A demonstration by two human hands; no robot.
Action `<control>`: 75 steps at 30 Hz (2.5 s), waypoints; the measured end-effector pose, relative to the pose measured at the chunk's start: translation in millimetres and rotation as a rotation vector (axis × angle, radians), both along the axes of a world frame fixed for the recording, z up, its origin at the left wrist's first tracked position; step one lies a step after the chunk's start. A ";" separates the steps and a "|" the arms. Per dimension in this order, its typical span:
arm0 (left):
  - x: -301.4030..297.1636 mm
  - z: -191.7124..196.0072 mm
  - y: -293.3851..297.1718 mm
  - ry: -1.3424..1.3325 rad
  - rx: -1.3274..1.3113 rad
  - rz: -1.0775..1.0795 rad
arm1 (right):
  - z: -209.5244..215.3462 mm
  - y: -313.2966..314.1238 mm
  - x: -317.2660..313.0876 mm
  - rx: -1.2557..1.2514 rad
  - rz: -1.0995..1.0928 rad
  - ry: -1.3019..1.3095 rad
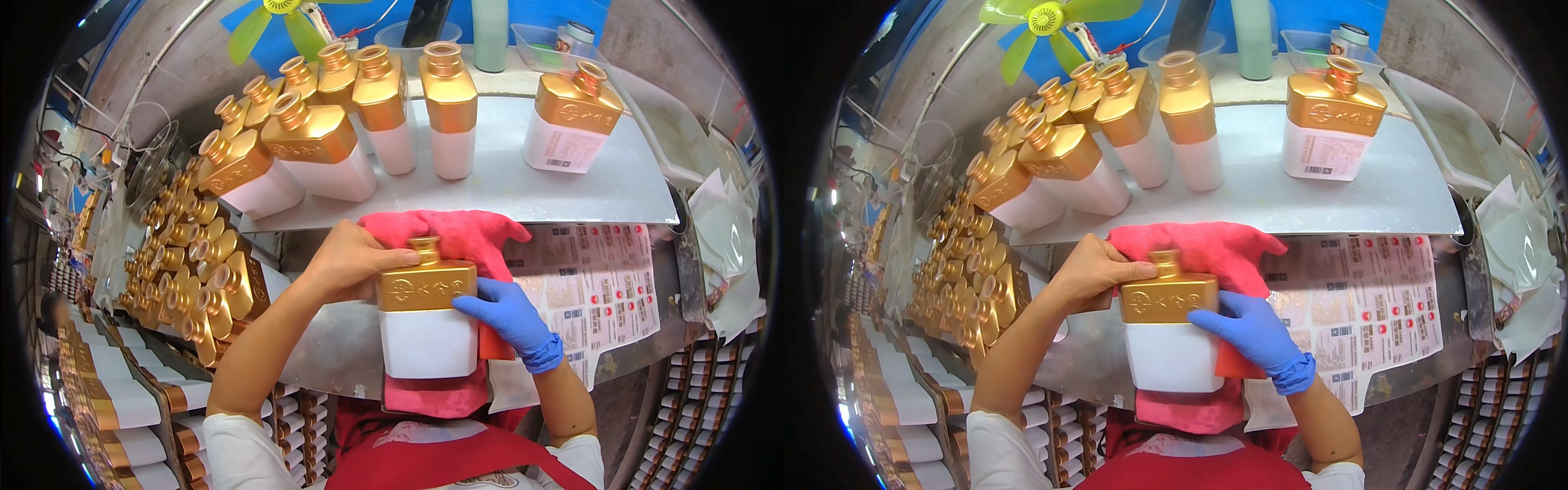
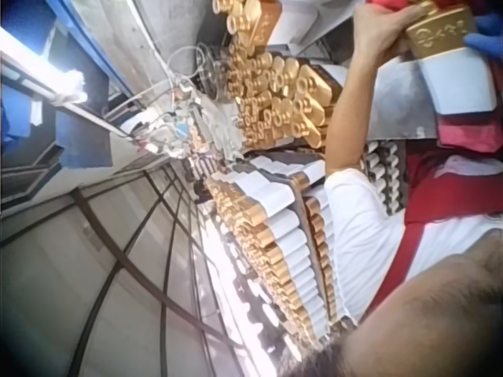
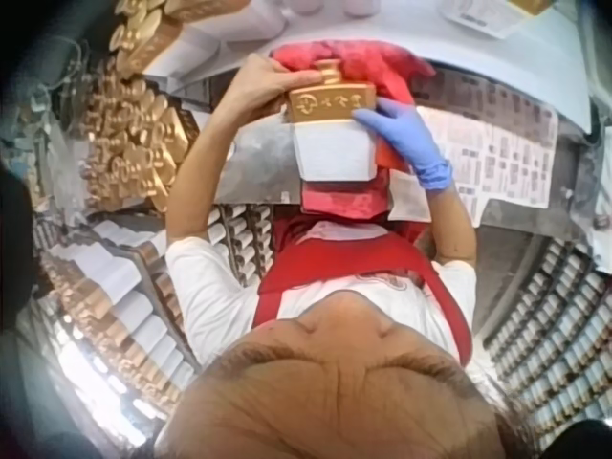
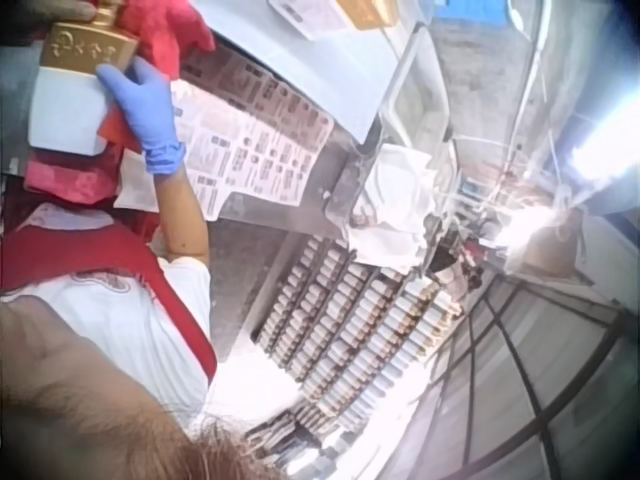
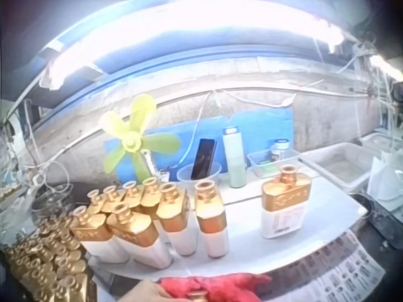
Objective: The person applies adhesive labels to white bottles with gold caps. They pick up a label, peel it from the backing sheet, and carefully align and smooth it onto the bottle's surface. The person handles the bottles one at a time, rotating them to apply labels to different sides.
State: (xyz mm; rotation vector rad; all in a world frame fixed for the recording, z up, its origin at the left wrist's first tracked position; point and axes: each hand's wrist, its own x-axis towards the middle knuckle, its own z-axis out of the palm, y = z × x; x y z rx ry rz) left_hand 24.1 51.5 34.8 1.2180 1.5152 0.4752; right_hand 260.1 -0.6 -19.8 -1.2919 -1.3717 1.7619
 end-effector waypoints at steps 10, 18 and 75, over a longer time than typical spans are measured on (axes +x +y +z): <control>-0.9 0.1 1.8 -0.073 -0.050 0.037 | -2.2 -0.3 0.5 -0.018 -0.010 0.039; -10.7 -12.3 6.2 -0.113 -0.060 0.056 | -2.4 -1.1 0.2 -0.011 -0.018 0.036; -5.0 -0.4 -70.1 0.218 0.730 -0.385 | -10.5 -1.9 0.4 0.046 -0.039 -0.028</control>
